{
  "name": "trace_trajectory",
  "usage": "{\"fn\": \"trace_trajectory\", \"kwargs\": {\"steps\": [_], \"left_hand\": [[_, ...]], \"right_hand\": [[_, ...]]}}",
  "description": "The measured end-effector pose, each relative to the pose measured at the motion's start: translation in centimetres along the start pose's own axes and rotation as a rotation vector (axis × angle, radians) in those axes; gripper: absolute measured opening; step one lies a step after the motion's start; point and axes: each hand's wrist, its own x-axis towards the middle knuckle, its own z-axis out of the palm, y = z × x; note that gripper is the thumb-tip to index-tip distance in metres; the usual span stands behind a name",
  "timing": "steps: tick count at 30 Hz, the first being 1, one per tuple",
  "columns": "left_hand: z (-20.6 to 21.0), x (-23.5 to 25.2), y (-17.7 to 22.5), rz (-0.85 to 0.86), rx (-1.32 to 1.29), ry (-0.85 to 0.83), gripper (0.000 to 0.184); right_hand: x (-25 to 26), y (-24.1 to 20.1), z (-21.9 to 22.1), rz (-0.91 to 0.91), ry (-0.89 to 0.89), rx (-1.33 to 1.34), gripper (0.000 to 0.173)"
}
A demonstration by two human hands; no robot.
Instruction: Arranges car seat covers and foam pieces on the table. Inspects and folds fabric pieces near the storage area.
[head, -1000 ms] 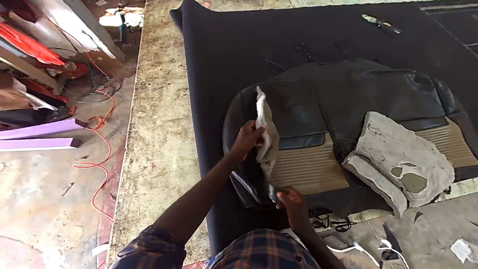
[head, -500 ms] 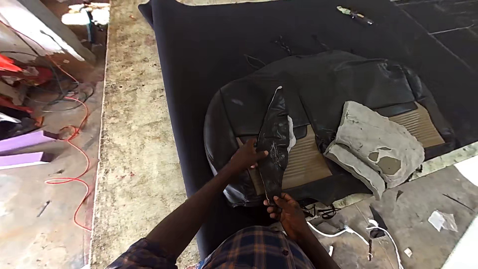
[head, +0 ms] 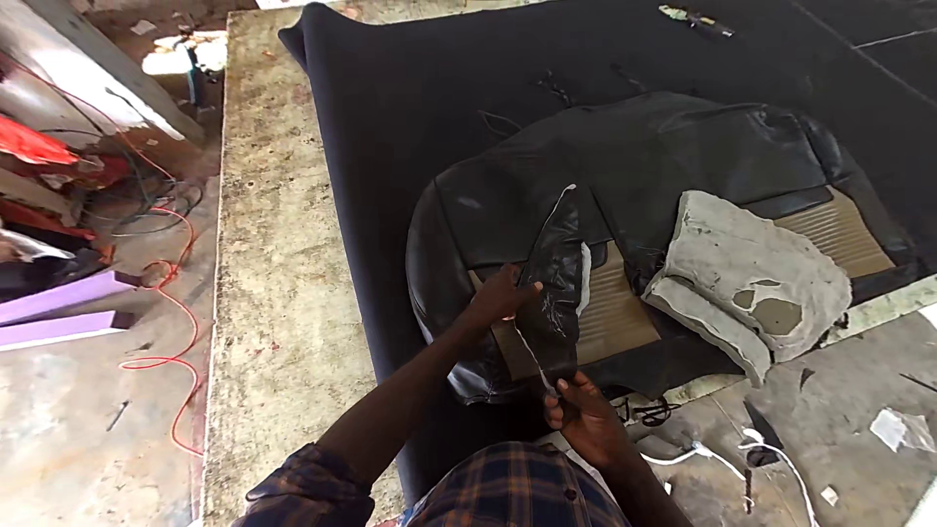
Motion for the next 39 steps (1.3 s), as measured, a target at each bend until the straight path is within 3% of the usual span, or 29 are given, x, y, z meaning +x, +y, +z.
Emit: {"fn": "trace_trajectory", "kwargs": {"steps": [2, 5, 10, 12, 16, 20, 22, 26, 33, 36, 38, 39], "left_hand": [[-0.3, -0.6, -0.5, -0.029, 0.027, -0.027, 0.065], [-0.3, -2.0, -0.5, -0.073, -0.256, -0.101, 0.063], [-0.3, -7.3, 5.0, -0.05, -0.675, -0.077, 0.064], [-0.9, -7.2, 6.3, 0.044, -0.677, -0.062, 0.066], [-4.2, -7.7, 7.9, 0.387, -0.46, 0.161, 0.056], [-7.4, -7.2, 3.6, 0.603, -0.153, 0.412, 0.057], [-8.2, -6.4, -0.4, 0.509, -0.07, 0.521, 0.055], [-10.0, -5.6, -5.7, 0.209, -0.091, 0.517, 0.051], [-10.9, -5.4, -6.3, 0.153, -0.221, 0.527, 0.056], [-11.3, -5.3, -6.0, 0.133, -0.194, 0.53, 0.057], [-11.5, -6.0, -5.4, 0.131, -0.176, 0.504, 0.058], [-11.5, -6.5, -5.3, 0.139, -0.173, 0.491, 0.059]], "right_hand": [[-0.3, -0.6, 0.3, -0.039, -0.108, 0.091, 0.014], [-0.6, -1.0, 0.3, -0.051, -0.342, 0.141, 0.017], [-1.3, -0.6, 0.6, 0.046, -0.559, 0.023, 0.022], [-1.4, -0.6, 0.7, 0.062, -0.52, -0.037, 0.021], [-1.0, -0.7, -0.3, 0.066, -0.191, -0.211, 0.017], [1.5, -0.3, -0.5, 0.097, -0.031, -0.411, 0.018], [2.9, 0.3, 0.3, 0.142, -0.014, -0.541, 0.019], [4.6, 1.9, 0.8, 0.21, 0.009, -0.657, 0.017], [4.3, 1.8, 1.0, 0.275, -0.082, -0.784, 0.018], [3.9, 1.1, 1.7, 0.278, -0.071, -1.252, 0.032], [3.8, 0.4, 3.1, 0.078, 0.045, -1.654, 0.052], [4.0, 0.2, 4.2, -0.095, 0.095, -1.755, 0.054]]}}
